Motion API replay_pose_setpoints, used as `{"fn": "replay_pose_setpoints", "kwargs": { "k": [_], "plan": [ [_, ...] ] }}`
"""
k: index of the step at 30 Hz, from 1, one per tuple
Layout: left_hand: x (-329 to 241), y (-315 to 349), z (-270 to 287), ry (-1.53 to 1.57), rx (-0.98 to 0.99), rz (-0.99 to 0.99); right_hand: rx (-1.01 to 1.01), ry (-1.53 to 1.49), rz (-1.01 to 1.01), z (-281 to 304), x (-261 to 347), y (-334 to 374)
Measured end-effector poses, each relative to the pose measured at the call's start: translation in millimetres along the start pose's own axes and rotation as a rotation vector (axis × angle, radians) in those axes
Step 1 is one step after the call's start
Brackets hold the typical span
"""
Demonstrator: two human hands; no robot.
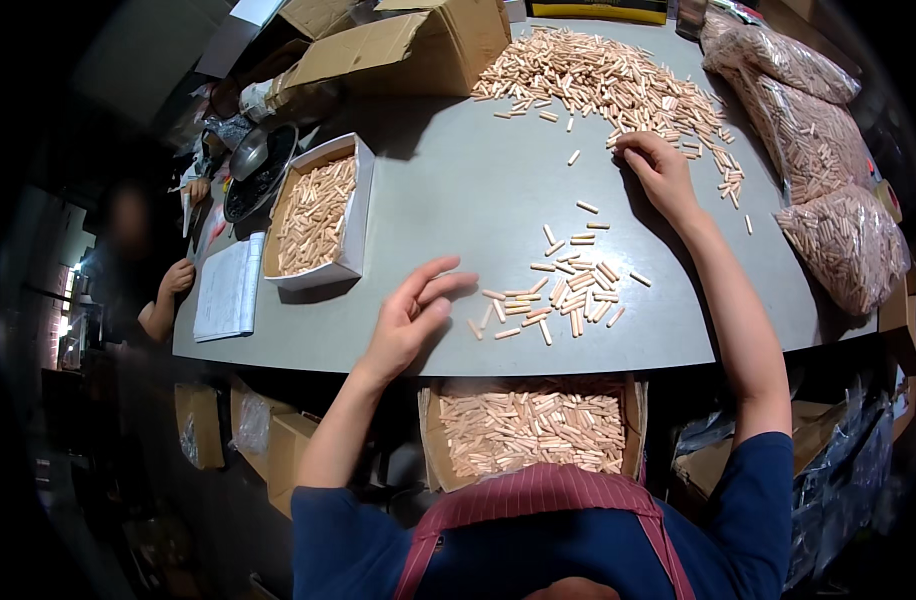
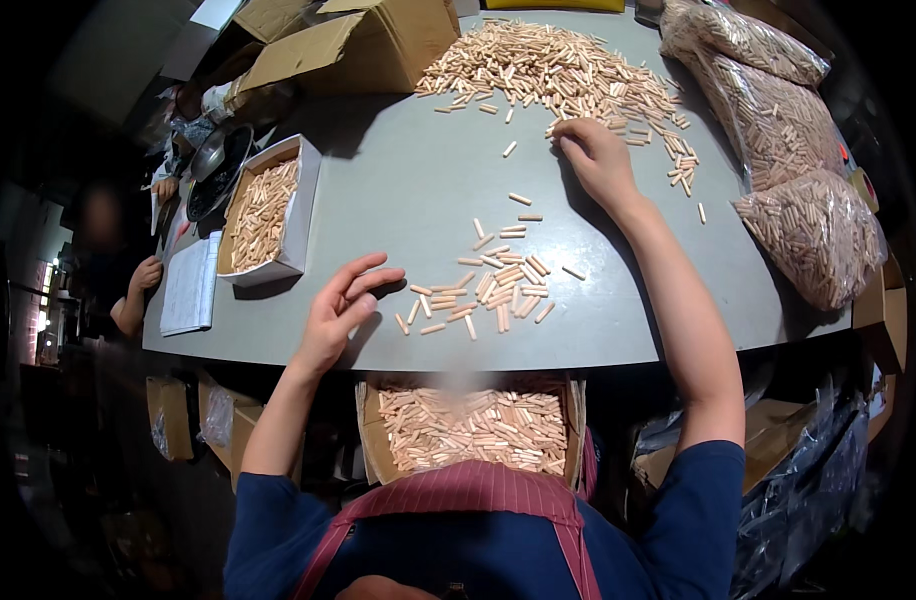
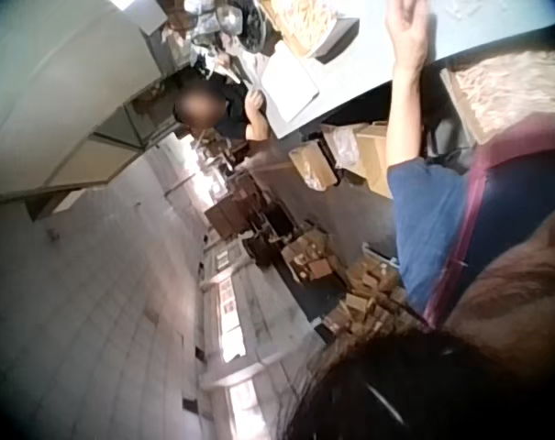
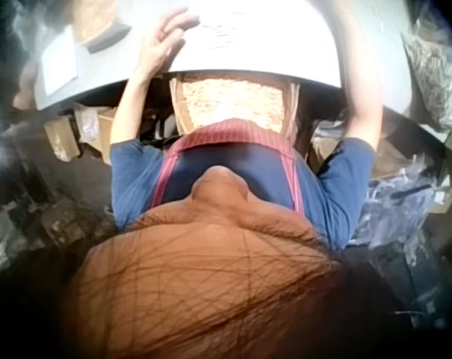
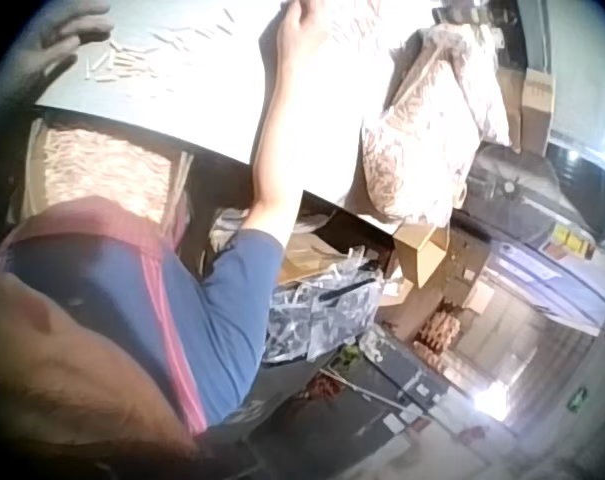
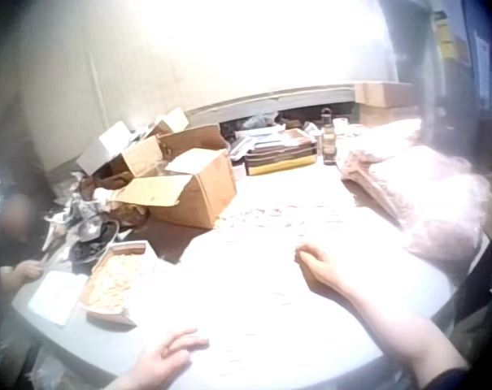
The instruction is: The person sorts small wooden sticks on a table, moving them from a large pile into a cardboard box. They use both hands to gather and transfer the sticks, occasionally picking up individual pieces to inspect them before placing them in the box.
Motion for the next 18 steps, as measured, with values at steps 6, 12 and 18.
{"fn": "replay_pose_setpoints", "kwargs": {
  "k": [6,12,18],
  "plan": [
    [-3,0,-13,-0.218,-0.032,-0.027,0.045,0.036,0.008,0,3,0],
    [-4,-19,-22,-0.656,0.052,-0.23,0.023,0.007,0.064,-1,8,0],
    [-12,-34,-71,-0.881,0.276,-0.446,-0.007,0.03,0.056,-1,4,-1]
  ]
}}
Point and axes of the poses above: each hand's wrist, its own y-axis away from the middle knuckle, its own z-axis out of the back of the hand, x = y × z, the point moved 4 cm from there along -y, towards the middle knuckle, and after that the axes turned 1 degree about -x, right-handed, at the moved point
